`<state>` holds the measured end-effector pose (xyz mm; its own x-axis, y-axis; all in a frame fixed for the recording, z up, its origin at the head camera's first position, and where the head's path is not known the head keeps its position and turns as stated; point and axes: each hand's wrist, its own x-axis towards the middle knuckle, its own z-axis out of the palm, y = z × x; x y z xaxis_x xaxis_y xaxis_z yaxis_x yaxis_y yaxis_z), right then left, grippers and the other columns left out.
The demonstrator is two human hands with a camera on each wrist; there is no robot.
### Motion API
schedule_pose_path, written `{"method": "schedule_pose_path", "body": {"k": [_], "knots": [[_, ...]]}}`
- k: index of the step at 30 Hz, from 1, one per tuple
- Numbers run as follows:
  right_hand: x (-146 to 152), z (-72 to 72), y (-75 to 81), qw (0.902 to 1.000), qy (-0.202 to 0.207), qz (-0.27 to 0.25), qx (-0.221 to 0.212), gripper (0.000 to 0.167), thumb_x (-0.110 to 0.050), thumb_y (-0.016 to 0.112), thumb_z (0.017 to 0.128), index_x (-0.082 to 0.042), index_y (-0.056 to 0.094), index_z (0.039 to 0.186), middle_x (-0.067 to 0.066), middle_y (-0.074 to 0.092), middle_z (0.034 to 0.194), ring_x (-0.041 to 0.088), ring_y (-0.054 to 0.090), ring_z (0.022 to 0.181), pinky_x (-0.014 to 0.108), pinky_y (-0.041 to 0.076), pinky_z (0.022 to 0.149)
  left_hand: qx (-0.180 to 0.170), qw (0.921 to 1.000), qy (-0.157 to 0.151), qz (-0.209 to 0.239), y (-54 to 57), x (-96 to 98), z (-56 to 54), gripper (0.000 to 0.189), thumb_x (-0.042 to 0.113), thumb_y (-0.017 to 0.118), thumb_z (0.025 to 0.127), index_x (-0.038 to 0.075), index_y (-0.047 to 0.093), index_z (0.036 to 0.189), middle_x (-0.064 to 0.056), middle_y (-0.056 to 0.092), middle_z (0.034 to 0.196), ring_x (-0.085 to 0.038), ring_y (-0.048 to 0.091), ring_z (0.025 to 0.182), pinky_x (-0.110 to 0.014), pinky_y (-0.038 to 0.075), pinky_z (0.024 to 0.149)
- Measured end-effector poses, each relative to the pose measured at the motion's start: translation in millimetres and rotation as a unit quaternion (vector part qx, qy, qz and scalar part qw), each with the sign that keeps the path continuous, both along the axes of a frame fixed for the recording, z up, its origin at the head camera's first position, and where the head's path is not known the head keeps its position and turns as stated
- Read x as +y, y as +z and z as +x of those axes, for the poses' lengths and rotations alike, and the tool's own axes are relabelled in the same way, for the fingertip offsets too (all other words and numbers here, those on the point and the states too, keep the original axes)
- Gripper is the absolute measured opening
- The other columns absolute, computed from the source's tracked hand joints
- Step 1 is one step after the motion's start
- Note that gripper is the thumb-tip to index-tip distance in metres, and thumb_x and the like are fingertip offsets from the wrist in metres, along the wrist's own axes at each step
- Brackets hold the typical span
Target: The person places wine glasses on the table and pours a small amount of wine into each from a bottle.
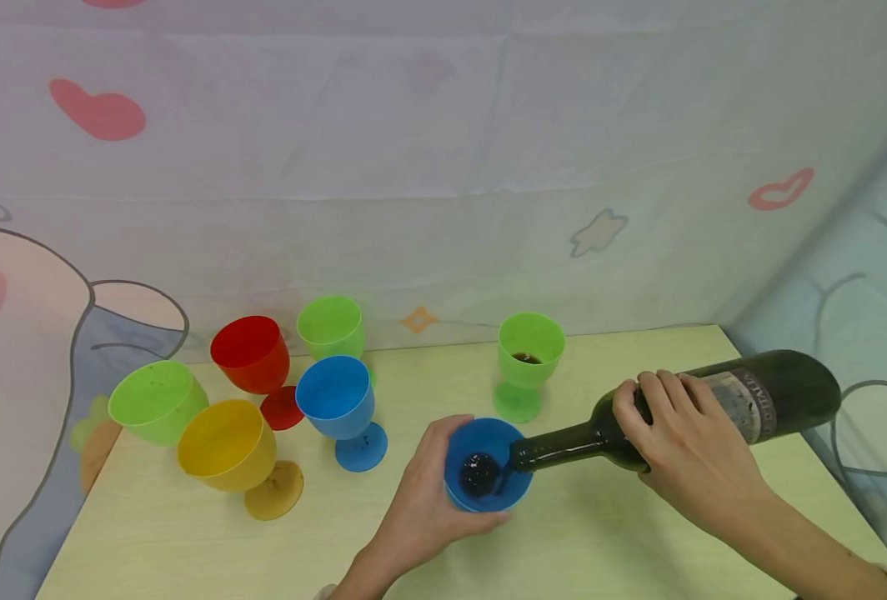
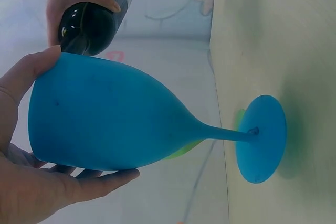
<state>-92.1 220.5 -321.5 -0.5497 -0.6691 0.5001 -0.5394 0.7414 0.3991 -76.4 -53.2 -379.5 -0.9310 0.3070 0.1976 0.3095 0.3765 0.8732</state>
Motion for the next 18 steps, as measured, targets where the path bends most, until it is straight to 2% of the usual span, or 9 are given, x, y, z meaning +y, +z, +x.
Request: {"method": "schedule_pose_path", "body": {"k": [11, 18], "knots": [[1.1, 0.0, -3.0, 0.9992, 0.005, -0.022, -0.032, 0.077, -0.019, 0.082, 0.036, 0.008, 0.046, 0.100, 0.026, 0.047, 0.088, 0.042, 0.050, 0.078, 0.051, 0.042, 0.069, -0.014, 0.9999, 0.000, -0.002, 1.5, 0.8, 0.1, 0.086, 0.026, 0.085, 0.062, 0.010, 0.036, 0.130, -0.005, 0.043, 0.126, -0.025, 0.043, 0.113, -0.048, 0.040, 0.089], [1.1, -0.1, -6.7, 0.9989, -0.001, -0.026, -0.038, 0.072, -0.016, 0.078, 0.039, 0.008, 0.046, 0.098, 0.026, 0.048, 0.087, 0.042, 0.050, 0.078, 0.050, 0.043, 0.069, -0.022, 0.9997, -0.006, -0.003, 1.4, 0.5, 0.1, 0.085, 0.025, 0.084, 0.063, 0.010, 0.035, 0.131, -0.006, 0.042, 0.127, -0.027, 0.042, 0.114, -0.049, 0.041, 0.088]]}}
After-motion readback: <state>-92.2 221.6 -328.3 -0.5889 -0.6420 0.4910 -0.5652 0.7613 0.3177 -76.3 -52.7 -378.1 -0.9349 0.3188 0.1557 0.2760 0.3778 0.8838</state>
